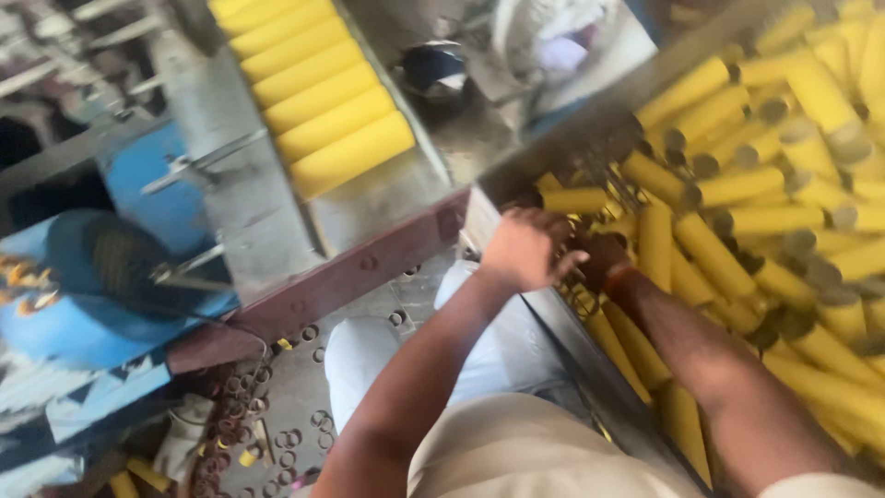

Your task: The person repeatedly picks up yellow cylindrical objects from a wire basket and places them onto a conveyor belt. The action is continuous and repetitive, with the person handling the cylinders one by one.

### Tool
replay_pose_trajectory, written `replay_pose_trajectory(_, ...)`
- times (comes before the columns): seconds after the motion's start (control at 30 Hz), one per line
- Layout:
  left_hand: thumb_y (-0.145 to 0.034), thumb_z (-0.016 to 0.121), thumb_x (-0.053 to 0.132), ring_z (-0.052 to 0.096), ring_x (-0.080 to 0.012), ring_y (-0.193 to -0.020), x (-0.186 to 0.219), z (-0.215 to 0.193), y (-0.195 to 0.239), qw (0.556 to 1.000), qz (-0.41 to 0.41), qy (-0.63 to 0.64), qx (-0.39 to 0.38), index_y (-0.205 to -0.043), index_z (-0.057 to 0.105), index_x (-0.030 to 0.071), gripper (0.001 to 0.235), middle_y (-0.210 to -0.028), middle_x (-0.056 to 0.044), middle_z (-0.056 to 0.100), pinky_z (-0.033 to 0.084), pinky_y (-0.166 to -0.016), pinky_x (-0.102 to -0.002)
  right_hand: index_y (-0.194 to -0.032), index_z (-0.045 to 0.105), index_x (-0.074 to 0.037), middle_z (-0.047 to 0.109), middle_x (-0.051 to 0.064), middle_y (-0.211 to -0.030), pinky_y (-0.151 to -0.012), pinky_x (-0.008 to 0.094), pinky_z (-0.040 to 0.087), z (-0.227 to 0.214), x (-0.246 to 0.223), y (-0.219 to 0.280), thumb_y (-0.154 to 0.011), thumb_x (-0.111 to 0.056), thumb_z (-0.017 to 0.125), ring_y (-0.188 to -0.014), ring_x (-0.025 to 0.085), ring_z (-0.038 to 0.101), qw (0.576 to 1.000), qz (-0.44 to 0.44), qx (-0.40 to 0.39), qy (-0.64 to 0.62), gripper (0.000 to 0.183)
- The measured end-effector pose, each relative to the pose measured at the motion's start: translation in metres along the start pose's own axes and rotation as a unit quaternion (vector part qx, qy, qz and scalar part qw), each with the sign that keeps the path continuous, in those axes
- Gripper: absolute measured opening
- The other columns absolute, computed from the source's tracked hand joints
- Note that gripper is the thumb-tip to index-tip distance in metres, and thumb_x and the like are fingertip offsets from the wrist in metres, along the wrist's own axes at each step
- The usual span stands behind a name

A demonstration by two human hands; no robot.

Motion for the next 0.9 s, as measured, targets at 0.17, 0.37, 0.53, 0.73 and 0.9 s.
replay_pose_trajectory(0.17, -0.094, 0.064, 0.052, 0.065, -0.0334, -0.117, -0.004, -0.02, 0.018, 0.989, 0.008, 0.137, 0.052, -0.121, 0.069, 0.011, 0.05, -0.122, -0.011, 0.07, 0.049, -0.103, -0.047, -0.13, 0.064, -0.008, 0.071, 0.018, -0.116, -0.091, 0.046, 0.051, -0.066, 0.066, 0.013, -0.1, -0.017, 0.051, -0.106, 0.034, 0.067, 0.939, 0.128, 0.101, -0.303, 0.034)
replay_pose_trajectory(0.37, -0.098, 0.065, 0.052, 0.061, -0.034, -0.128, -0.023, -0.108, 0.058, 0.961, -0.039, 0.22, 0.165, -0.133, 0.062, 0.008, 0.056, -0.136, -0.015, 0.062, 0.048, -0.111, -0.045, -0.113, 0.066, 0.001, 0.07, 0.011, -0.105, -0.084, 0.032, 0.05, -0.28, 0.054, 0.072, -0.108, -0.008, 0.07, -0.092, 0.018, 0.063, 0.924, 0.036, 0.244, -0.293, 0.011)
replay_pose_trajectory(0.53, -0.087, 0.072, 0.061, 0.048, -0.0389, -0.141, -0.038, -0.187, 0.083, 0.954, -0.079, 0.034, 0.288, -0.144, 0.052, 0.007, 0.081, -0.146, -0.018, 0.052, 0.032, -0.125, -0.054, -0.13, 0.06, 0.001, 0.07, 0.009, -0.124, -0.102, 0.027, 0.056, -0.355, -0.043, 0.05, -0.107, 0.005, 0.065, -0.111, 0.015, 0.069, 0.78, -0.106, 0.319, -0.527, 0.024)
replay_pose_trajectory(0.73, -0.063, 0.079, 0.076, 0.036, -0.0411, -0.144, -0.118, -0.198, 0.072, 0.959, -0.192, -0.13, 0.163, -0.156, 0.027, 0.009, 0.126, -0.153, -0.022, 0.042, 0.021, -0.121, -0.059, -0.125, 0.063, -0.002, 0.072, 0.007, -0.114, -0.091, 0.029, 0.058, -0.31, -0.194, -0.078, -0.098, 0.008, 0.06, -0.104, 0.016, 0.071, 0.748, -0.185, 0.271, -0.577, 0.028)
replay_pose_trajectory(0.9, -0.054, 0.084, 0.075, 0.033, -0.0379, -0.147, -0.219, -0.144, 0.1, 0.909, -0.367, -0.177, -0.08, -0.163, 0.016, 0.014, 0.141, -0.155, -0.019, 0.039, 0.02, -0.123, -0.055, -0.106, 0.074, -0.011, 0.074, 0.011, -0.104, -0.082, 0.04, 0.054, -0.276, -0.252, -0.11, -0.096, -0.005, 0.07, -0.092, 0.028, 0.071, 0.91, -0.174, 0.303, -0.223, 0.013)
Point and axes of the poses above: each hand's wrist, its own y-axis away from the middle knuckle, its own z-axis out of the palm, x = y × z, the point moved 10 cm from there along -y, towards the middle knuckle
